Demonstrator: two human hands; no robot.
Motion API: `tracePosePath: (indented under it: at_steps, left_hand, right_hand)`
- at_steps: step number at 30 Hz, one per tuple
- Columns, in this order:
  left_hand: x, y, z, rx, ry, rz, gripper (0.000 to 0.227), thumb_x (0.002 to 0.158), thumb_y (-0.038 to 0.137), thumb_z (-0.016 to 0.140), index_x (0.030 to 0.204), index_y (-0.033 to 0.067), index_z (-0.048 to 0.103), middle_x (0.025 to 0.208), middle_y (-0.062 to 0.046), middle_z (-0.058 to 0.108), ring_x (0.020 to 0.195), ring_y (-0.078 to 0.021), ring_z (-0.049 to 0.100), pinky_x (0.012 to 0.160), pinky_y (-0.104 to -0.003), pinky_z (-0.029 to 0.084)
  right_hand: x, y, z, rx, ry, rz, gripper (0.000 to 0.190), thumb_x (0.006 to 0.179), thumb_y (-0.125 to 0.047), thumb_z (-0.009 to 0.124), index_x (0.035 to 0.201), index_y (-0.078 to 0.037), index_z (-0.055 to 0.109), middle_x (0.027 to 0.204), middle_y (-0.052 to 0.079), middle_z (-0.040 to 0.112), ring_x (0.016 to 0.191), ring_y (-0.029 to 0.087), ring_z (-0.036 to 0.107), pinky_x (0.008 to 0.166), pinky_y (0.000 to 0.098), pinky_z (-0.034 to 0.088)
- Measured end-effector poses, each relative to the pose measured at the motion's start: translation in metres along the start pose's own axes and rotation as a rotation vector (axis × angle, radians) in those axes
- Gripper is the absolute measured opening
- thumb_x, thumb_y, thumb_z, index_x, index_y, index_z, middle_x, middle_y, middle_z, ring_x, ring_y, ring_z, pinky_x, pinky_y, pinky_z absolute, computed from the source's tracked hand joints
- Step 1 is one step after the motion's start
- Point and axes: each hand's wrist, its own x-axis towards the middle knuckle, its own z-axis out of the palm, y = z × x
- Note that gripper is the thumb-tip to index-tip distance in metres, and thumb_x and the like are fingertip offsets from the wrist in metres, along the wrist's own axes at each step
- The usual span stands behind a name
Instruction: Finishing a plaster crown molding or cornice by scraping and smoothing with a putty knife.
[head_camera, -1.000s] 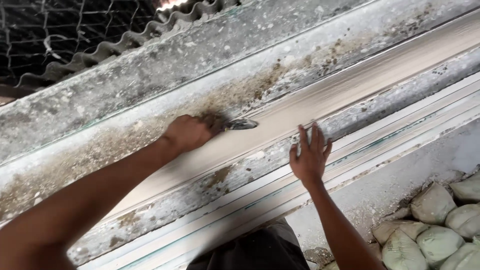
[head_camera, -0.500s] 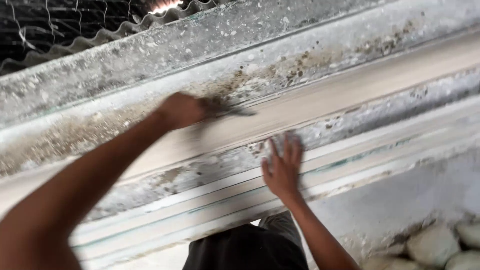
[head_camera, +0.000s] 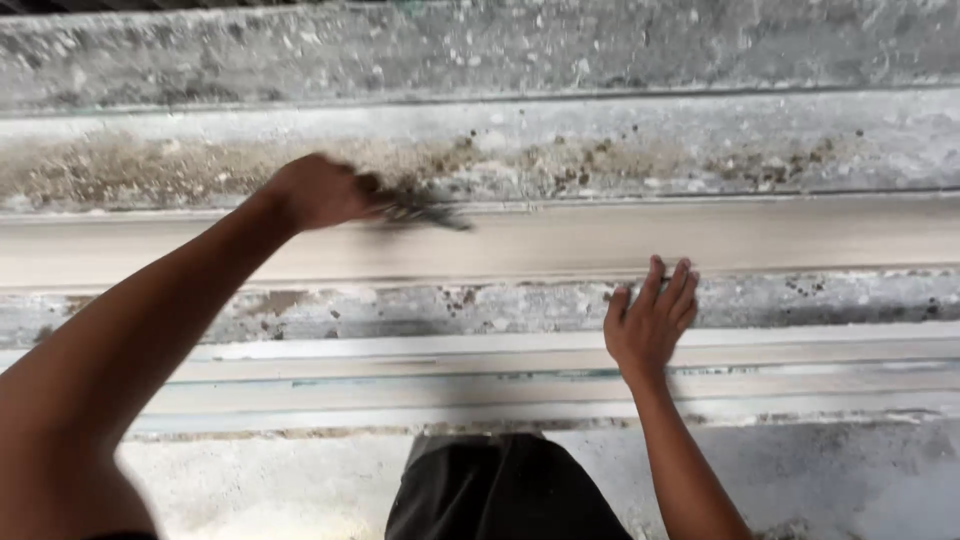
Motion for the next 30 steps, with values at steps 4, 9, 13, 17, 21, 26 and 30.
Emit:
tracePosePath:
  at_steps: [4, 9, 13, 17, 21, 26, 30]
  left_hand:
    - [-0.039, -0.002, 0.034, 0.037, 0.151, 0.019, 0.052, 0.097, 0.037, 0.045, 0.149, 0.0357, 0.044, 0.097, -0.003, 0.070, 0.063, -0.0144, 0.070, 0.049, -0.029, 0.060]
    - [0.104, 0.054, -0.039, -0.210, 0.084, -0.007, 0.046, 0.111, 0.048, 0.042, 0.092, 0.0179, 0.071, 0.068, -0.007, 0.060, 0.055, -0.0153, 0.063, 0.048, -0.031, 0.055]
    - [0.139, 0.054, -0.058, -0.133, 0.109, 0.061, 0.033, 0.109, 0.026, 0.044, 0.091, 0.0124, 0.068, 0.068, -0.007, 0.066, 0.055, -0.0147, 0.067, 0.045, -0.034, 0.057]
    - [0.076, 0.032, -0.042, -0.142, 0.075, 0.093, 0.026, 0.108, 0.035, 0.041, 0.129, 0.0273, 0.055, 0.102, -0.009, 0.072, 0.070, -0.0223, 0.072, 0.054, -0.037, 0.058]
    - [0.060, 0.030, -0.063, -0.152, 0.067, 0.051, 0.058, 0.106, 0.041, 0.039, 0.162, 0.0426, 0.026, 0.112, -0.011, 0.070, 0.070, -0.0248, 0.074, 0.051, -0.036, 0.061]
    - [0.243, 0.105, -0.114, -0.194, 0.249, 0.113, 0.024, 0.101, 0.028, 0.050, 0.112, 0.0292, 0.071, 0.104, -0.006, 0.072, 0.078, -0.0249, 0.074, 0.059, -0.043, 0.060]
    - [0.369, 0.178, -0.191, -0.341, 0.482, 0.085, 0.017, 0.093, 0.021, 0.058, 0.095, 0.0171, 0.075, 0.088, -0.008, 0.076, 0.080, -0.0305, 0.076, 0.063, -0.048, 0.061]
  right_hand:
    - [-0.005, 0.001, 0.007, -0.087, -0.006, 0.007, 0.065, 0.102, -0.032, 0.054, 0.156, 0.001, 0.038, 0.163, 0.036, 0.027, 0.153, 0.053, 0.021, 0.120, 0.0678, 0.019]
    - [0.000, 0.001, 0.014, -0.155, -0.070, 0.080, 0.073, 0.100, -0.035, 0.058, 0.157, 0.001, 0.031, 0.165, 0.036, 0.019, 0.153, 0.054, 0.013, 0.119, 0.0702, 0.015]
    - [0.002, -0.003, 0.011, -0.165, -0.108, 0.115, 0.074, 0.098, -0.035, 0.057, 0.157, -0.001, 0.030, 0.164, 0.036, 0.017, 0.154, 0.053, 0.012, 0.119, 0.0698, 0.013]
    - [0.000, -0.003, 0.007, -0.099, -0.125, 0.115, 0.073, 0.100, -0.036, 0.055, 0.158, -0.001, 0.028, 0.165, 0.035, 0.017, 0.154, 0.053, 0.010, 0.119, 0.0708, 0.012]
    - [0.003, -0.005, 0.010, -0.146, -0.133, 0.120, 0.072, 0.100, -0.037, 0.053, 0.157, -0.001, 0.029, 0.164, 0.037, 0.016, 0.154, 0.053, 0.009, 0.119, 0.0714, 0.012]
    - [0.005, -0.010, 0.004, -0.146, -0.103, 0.100, 0.072, 0.099, -0.038, 0.053, 0.155, 0.001, 0.031, 0.163, 0.038, 0.019, 0.153, 0.055, 0.012, 0.118, 0.0726, 0.012]
    - [-0.008, 0.008, 0.000, -0.082, -0.105, 0.029, 0.078, 0.094, -0.044, 0.055, 0.154, 0.002, 0.032, 0.162, 0.037, 0.022, 0.152, 0.055, 0.013, 0.117, 0.0729, 0.011]
